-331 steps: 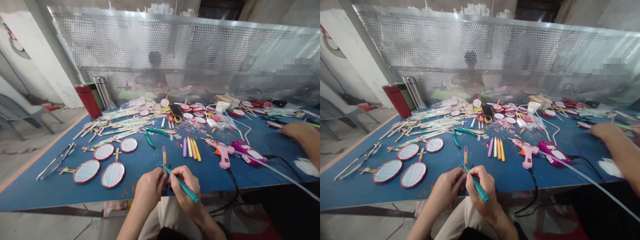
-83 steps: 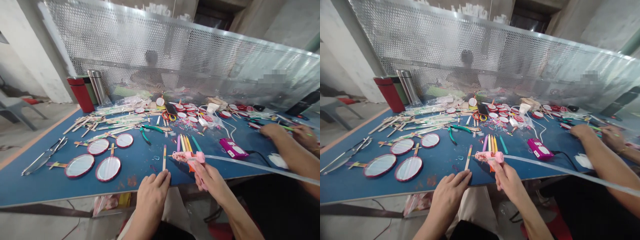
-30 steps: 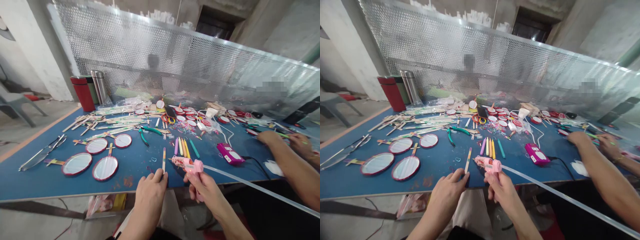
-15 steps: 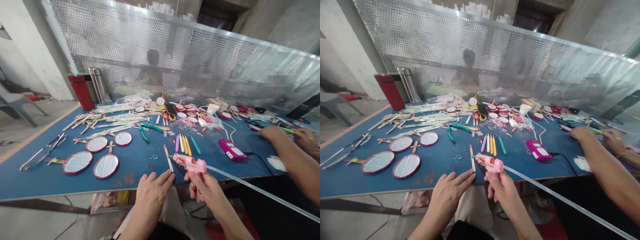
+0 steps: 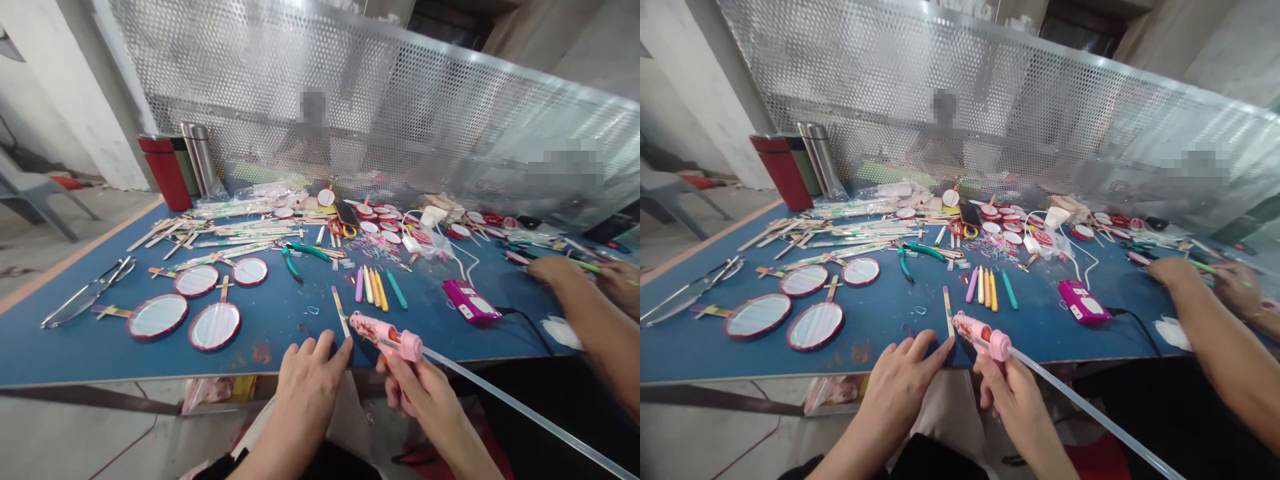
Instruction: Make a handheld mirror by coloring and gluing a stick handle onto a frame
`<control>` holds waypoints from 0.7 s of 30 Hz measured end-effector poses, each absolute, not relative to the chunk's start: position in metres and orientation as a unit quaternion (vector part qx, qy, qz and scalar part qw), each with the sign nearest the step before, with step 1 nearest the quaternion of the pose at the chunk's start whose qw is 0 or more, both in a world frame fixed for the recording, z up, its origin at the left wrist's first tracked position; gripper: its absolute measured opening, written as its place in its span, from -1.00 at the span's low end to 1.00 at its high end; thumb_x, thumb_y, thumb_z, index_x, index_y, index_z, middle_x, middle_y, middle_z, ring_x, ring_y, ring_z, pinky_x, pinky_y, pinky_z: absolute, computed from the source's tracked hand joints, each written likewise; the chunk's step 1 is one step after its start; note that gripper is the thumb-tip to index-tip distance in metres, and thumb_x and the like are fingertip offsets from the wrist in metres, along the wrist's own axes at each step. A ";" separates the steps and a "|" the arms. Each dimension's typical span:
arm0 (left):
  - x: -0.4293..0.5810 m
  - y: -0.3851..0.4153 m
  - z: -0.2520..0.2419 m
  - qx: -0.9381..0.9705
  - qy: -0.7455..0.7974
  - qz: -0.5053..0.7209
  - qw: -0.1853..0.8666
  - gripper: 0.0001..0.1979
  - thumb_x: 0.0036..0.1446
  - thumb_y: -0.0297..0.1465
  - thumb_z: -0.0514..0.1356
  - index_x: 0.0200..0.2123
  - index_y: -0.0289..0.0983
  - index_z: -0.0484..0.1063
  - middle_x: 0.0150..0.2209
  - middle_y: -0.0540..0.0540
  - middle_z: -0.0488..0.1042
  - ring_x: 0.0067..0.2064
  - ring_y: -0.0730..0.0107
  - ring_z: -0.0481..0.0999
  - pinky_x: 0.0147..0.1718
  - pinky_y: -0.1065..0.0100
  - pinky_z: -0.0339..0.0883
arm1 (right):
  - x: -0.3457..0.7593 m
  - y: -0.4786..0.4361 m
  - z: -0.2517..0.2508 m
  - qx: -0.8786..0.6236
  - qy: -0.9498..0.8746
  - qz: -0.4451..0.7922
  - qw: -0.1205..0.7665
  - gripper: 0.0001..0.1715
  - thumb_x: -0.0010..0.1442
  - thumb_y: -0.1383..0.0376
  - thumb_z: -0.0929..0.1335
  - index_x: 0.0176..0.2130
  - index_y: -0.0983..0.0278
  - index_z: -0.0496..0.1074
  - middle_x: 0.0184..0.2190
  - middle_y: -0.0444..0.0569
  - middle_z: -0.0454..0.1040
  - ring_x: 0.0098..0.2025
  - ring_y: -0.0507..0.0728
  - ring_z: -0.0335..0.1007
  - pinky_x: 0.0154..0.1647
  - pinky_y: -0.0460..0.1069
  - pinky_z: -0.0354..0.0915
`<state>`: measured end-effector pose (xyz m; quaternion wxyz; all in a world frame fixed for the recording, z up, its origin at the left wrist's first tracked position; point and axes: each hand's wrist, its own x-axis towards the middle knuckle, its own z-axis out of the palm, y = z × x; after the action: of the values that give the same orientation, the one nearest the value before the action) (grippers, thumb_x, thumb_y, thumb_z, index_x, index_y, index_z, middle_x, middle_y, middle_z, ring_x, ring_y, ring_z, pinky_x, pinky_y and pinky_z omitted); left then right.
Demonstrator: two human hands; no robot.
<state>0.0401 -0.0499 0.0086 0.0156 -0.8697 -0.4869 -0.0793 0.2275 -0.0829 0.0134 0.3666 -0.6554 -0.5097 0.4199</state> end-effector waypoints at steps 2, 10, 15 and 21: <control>0.041 -0.049 0.013 -0.869 -0.491 -0.064 0.000 -0.57 0.28 -0.44 0.06 0.18 0.02 0.24 0.03 -0.06 0.43 -0.19 0.28 0.51 -0.32 0.27 0.39 | 0.228 -0.083 0.010 -0.656 -0.509 0.420 0.367 -0.41 0.17 -0.17 0.23 -0.35 0.30 0.38 -0.67 -0.16 0.31 -0.64 0.01 0.23 -0.68 -0.13 0.16; 0.041 -0.051 0.015 -0.867 -0.495 -0.050 -0.018 -0.58 0.30 -0.43 0.03 0.18 0.03 0.24 0.03 -0.09 0.40 -0.19 0.27 0.51 -0.30 0.23 0.43 | 0.230 -0.080 0.008 -0.656 -0.521 0.414 0.357 -0.41 0.19 -0.17 0.22 -0.38 0.29 0.35 -0.69 -0.20 0.24 -0.67 -0.02 0.16 -0.70 -0.15 0.13; 0.041 -0.051 0.016 -0.869 -0.492 -0.053 -0.018 -0.59 0.30 -0.41 0.04 0.18 0.03 0.23 0.03 -0.08 0.40 -0.20 0.27 0.52 -0.31 0.23 0.43 | 0.226 -0.079 0.012 -0.662 -0.504 0.417 0.365 -0.42 0.15 -0.19 0.24 -0.31 0.28 0.33 -0.66 -0.21 0.24 -0.66 -0.01 0.17 -0.71 -0.14 0.14; 0.042 -0.050 0.017 -0.869 -0.492 -0.053 -0.014 -0.58 0.29 -0.43 0.05 0.17 0.02 0.24 0.01 -0.08 0.41 -0.20 0.28 0.52 -0.32 0.25 0.43 | 0.221 -0.079 0.021 -0.670 -0.520 0.386 0.362 -0.44 0.17 -0.18 0.23 -0.42 0.25 0.30 -0.71 -0.23 0.19 -0.68 -0.01 0.12 -0.67 -0.11 0.11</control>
<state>0.0417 -0.0499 0.0171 -0.0143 -0.8686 -0.4925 -0.0525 0.2212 -0.0793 0.0211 0.3624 -0.6703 -0.5204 0.3855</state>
